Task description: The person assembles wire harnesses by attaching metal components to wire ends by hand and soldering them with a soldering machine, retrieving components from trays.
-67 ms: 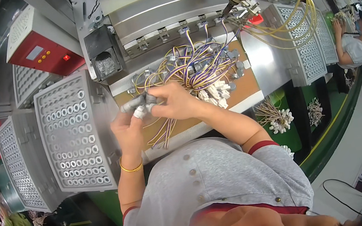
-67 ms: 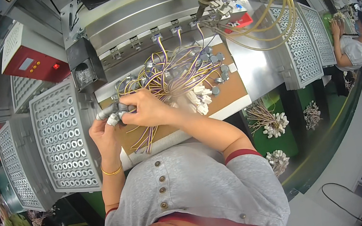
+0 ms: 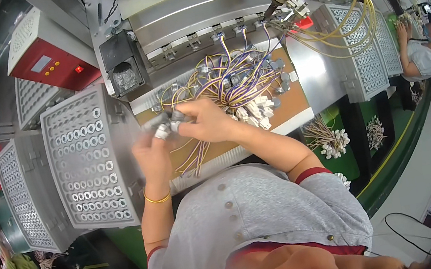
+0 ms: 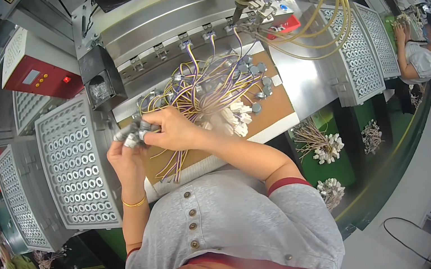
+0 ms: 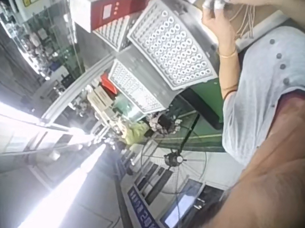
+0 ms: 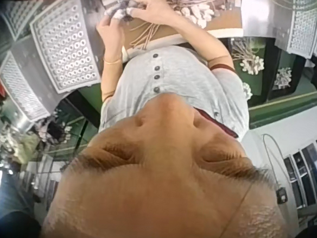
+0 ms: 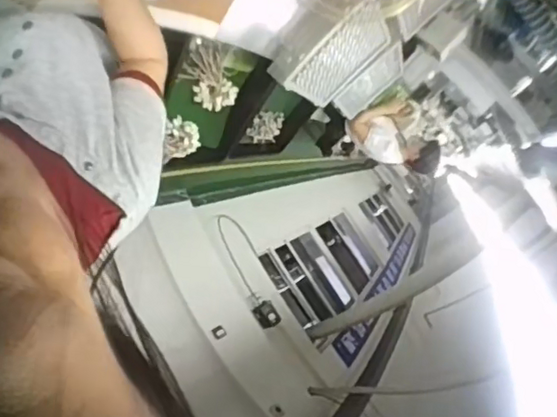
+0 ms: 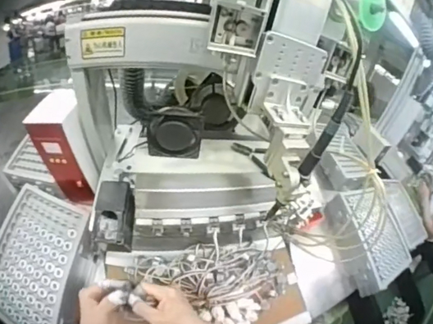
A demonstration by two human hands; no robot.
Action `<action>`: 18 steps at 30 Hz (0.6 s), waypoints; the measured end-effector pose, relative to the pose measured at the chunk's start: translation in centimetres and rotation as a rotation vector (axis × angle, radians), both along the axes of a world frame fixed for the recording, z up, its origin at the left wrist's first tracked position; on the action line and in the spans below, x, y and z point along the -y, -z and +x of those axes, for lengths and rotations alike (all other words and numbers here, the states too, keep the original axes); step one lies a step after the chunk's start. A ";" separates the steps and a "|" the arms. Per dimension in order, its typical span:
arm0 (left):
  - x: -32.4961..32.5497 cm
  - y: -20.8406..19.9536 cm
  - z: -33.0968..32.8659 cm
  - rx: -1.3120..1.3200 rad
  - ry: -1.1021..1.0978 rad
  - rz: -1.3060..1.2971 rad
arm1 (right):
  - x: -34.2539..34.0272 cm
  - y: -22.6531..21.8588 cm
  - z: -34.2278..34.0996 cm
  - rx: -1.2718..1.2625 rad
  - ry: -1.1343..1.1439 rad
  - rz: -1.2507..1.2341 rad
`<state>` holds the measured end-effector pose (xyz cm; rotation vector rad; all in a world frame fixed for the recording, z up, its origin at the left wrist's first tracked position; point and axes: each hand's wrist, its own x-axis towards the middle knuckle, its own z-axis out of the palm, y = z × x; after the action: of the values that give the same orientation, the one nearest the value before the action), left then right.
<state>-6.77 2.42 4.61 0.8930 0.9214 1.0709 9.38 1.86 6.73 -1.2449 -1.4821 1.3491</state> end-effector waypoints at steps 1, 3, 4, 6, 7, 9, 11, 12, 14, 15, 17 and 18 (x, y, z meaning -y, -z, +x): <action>-0.1 -0.2 0.0 -0.002 -0.001 0.000 | 0.0 0.2 -0.2 -0.002 -0.001 0.000; -0.6 -1.0 -0.1 0.178 0.001 -0.035 | 0.1 0.8 -0.7 -0.002 0.100 0.085; -0.5 -1.6 -0.1 0.141 0.036 -0.021 | 0.0 0.8 -0.8 -0.008 0.091 0.084; -0.4 -1.9 0.2 0.133 0.072 -0.048 | -0.3 0.5 -0.4 -0.067 -0.007 -0.010; -0.4 -1.9 0.0 0.128 0.107 -0.073 | -0.4 -0.8 -0.2 -0.114 -0.008 -0.039; 0.0 -0.5 0.5 0.337 0.153 -0.147 | -0.3 -0.6 0.1 -0.296 0.068 -0.114; 0.3 -0.2 1.0 0.506 0.127 -0.118 | -0.6 -0.4 0.0 -0.178 0.266 -0.029; 0.4 -0.3 0.9 0.506 0.119 -0.115 | -1.1 -0.2 -0.1 -0.280 0.397 0.030; 0.5 -0.4 0.6 0.252 0.187 -0.022 | -2.4 0.2 0.3 -0.366 0.563 0.032; 0.5 -0.1 0.5 0.256 0.191 -0.020 | -3.1 0.3 0.4 -0.437 0.662 0.053; 1.2 1.6 0.2 -0.197 0.243 0.144 | -4.3 1.6 0.7 -0.464 0.713 0.046; 1.7 2.2 0.5 -0.193 0.202 0.210 | -4.7 1.8 0.9 -0.493 0.760 0.035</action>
<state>-6.25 0.76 2.36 1.2542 0.8653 0.9290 10.25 6.55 4.91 -1.1643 -0.5855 0.9904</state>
